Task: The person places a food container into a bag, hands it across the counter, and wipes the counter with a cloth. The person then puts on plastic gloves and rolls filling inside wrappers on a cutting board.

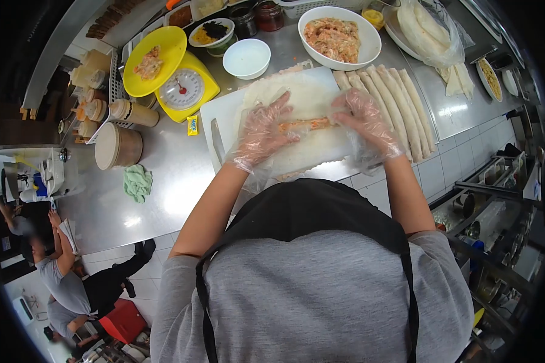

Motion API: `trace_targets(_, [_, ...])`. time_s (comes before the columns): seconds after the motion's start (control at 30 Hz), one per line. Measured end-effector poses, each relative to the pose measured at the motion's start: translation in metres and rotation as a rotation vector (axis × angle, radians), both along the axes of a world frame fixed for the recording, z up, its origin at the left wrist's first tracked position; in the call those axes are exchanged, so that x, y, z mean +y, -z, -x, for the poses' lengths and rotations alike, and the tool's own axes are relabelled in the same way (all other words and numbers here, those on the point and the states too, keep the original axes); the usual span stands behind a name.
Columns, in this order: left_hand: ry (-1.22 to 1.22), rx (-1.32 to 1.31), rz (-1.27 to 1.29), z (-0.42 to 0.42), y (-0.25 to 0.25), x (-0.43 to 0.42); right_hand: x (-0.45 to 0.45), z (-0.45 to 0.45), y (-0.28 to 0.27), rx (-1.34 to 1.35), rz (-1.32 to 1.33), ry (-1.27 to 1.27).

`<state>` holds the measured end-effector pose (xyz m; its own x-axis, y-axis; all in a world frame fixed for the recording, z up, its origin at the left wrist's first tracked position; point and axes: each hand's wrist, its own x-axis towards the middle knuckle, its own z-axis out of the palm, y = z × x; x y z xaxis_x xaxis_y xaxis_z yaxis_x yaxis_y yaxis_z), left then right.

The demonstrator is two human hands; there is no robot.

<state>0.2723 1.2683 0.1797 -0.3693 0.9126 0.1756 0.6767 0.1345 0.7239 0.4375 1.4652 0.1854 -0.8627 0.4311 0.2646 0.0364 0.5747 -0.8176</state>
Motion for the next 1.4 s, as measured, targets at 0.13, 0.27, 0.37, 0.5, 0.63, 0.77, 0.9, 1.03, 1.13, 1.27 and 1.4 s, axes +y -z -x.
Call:
trace_targets(0.13, [0.065, -0.054, 0.111, -0.001, 0.018, 0.014, 0.003, 0.002, 0.013, -0.18, -0.153, -0.176])
trace_targets(0.27, [0.08, -0.087, 0.134, -0.006, 0.017, 0.019, -0.002, 0.005, 0.018, -0.15, -0.321, -0.202])
trace_targets(0.37, [0.003, -0.056, 0.01, -0.016, 0.011, 0.019, -0.003, -0.005, 0.003, -0.121, -0.078, -0.053])
trace_targets(0.5, [-0.054, -0.072, 0.252, -0.028, -0.003, 0.029, 0.009, -0.009, 0.005, -0.39, -0.248, -0.238])
trace_targets(0.63, [-0.013, 0.03, 0.258, -0.035, 0.013, 0.048, 0.011, -0.005, 0.02, -0.292, -0.255, -0.185])
trace_targets(0.77, [0.025, 0.081, 0.08, -0.034, 0.015, 0.048, 0.004, -0.008, -0.006, -0.229, -0.194, -0.22])
trace_targets(0.9, [0.017, -0.296, -0.057, -0.026, 0.009, 0.035, 0.004, -0.007, 0.006, -0.018, -0.28, -0.114])
trace_targets(1.03, [0.034, -0.277, 0.13, -0.028, 0.01, 0.043, 0.006, 0.002, 0.021, -0.164, -0.241, -0.239])
trace_targets(1.13, [0.031, -0.334, 0.116, -0.034, 0.014, 0.049, 0.003, -0.003, 0.009, -0.244, -0.195, -0.194])
trace_targets(1.27, [0.029, 0.019, 0.093, -0.038, 0.012, 0.05, 0.011, -0.005, 0.015, -0.245, -0.288, -0.227])
trace_targets(1.4, [-0.016, -0.037, 0.417, -0.018, -0.009, 0.025, 0.013, -0.003, 0.018, -0.247, -0.318, -0.227])
